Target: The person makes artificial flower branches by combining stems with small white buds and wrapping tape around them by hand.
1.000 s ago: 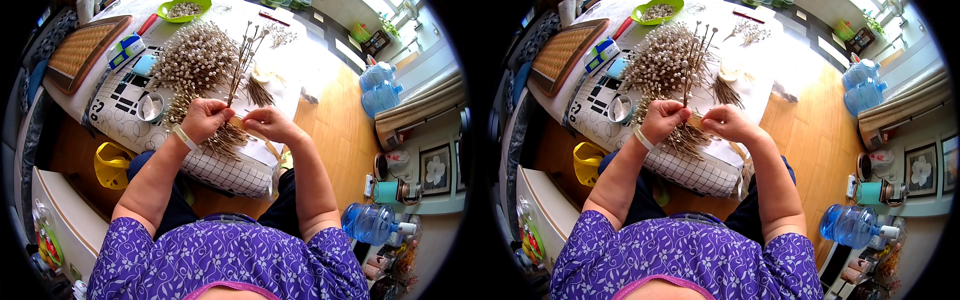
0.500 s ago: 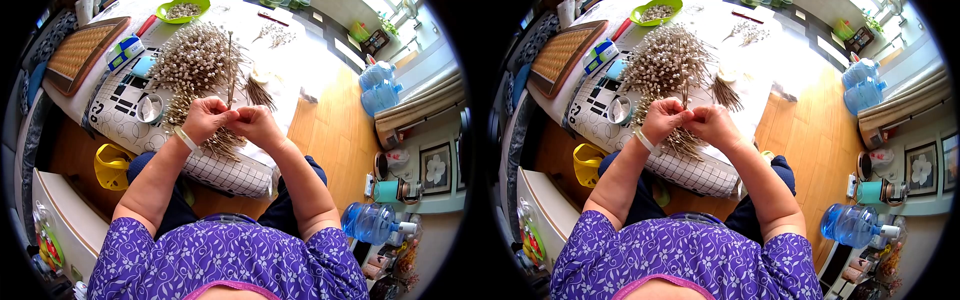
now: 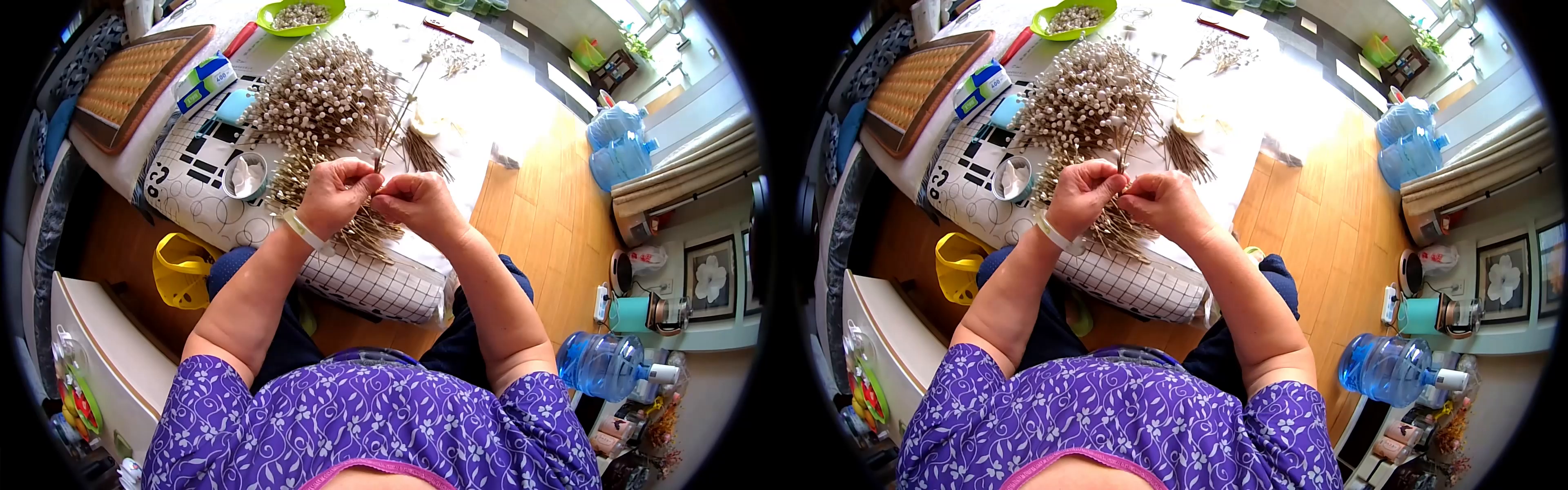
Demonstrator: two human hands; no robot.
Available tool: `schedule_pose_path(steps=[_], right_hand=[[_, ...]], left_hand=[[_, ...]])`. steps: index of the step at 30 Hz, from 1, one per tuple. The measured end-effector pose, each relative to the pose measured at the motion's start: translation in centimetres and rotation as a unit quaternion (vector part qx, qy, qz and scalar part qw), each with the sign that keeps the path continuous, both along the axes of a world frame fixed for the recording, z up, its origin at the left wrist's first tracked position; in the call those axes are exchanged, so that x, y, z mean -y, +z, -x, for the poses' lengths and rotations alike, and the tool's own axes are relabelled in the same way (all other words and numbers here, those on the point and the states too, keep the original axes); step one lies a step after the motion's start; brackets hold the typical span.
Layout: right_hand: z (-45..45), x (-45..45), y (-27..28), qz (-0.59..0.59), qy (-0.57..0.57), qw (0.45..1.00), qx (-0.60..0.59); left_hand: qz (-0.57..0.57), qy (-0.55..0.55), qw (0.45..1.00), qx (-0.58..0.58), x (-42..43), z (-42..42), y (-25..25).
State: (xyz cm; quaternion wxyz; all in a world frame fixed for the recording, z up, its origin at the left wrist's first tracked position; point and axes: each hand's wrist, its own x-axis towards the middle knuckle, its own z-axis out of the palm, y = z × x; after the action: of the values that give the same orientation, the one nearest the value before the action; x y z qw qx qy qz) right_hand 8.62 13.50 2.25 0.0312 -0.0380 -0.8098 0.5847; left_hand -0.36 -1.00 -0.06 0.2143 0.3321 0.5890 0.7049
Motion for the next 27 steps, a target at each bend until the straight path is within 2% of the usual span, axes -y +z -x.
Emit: schedule_pose_path(steps=[2,4,8,11,13,16,19,25,27], right_hand=[[0.1,0.1,-0.1,0.011,0.000,1.000,-0.001],[0.2,0.2,-0.3,-0.048,0.006,0.998,-0.041],[0.1,0.3,0.3,-0.051,0.001,0.998,-0.042],[0.2,0.1,0.2,-0.075,0.009,0.995,-0.059],[0.1,-0.1,0.3,-0.016,0.006,1.000,-0.009],[0.4,-0.4,-0.7,0.027,0.023,0.999,0.001],[0.3,-0.1,-0.2,-0.021,0.031,0.999,-0.023],[0.2,-0.1,-0.6,-0.015,-0.004,0.999,-0.033],[0.3,-0.2,-0.6,-0.008,-0.011,0.999,-0.037]], left_hand=[[-0.003,0.014,1.000,0.001,0.0,0.1,0.0],[0.037,0.004,0.999,-0.021,0.3,0.2,-0.1],[0.012,-0.018,1.000,0.015,0.0,0.3,0.0],[0.021,-0.026,0.998,-0.052,0.0,0.3,-0.2],[0.043,-0.023,0.999,-0.020,0.2,0.2,0.2],[-0.002,-0.004,0.999,0.034,-0.1,0.1,0.3],[0.020,-0.009,1.000,0.013,0.0,0.4,-0.1],[-0.005,-0.030,0.999,0.017,0.0,0.3,0.0],[-0.022,-0.033,0.996,0.079,-0.2,-0.2,0.6]])
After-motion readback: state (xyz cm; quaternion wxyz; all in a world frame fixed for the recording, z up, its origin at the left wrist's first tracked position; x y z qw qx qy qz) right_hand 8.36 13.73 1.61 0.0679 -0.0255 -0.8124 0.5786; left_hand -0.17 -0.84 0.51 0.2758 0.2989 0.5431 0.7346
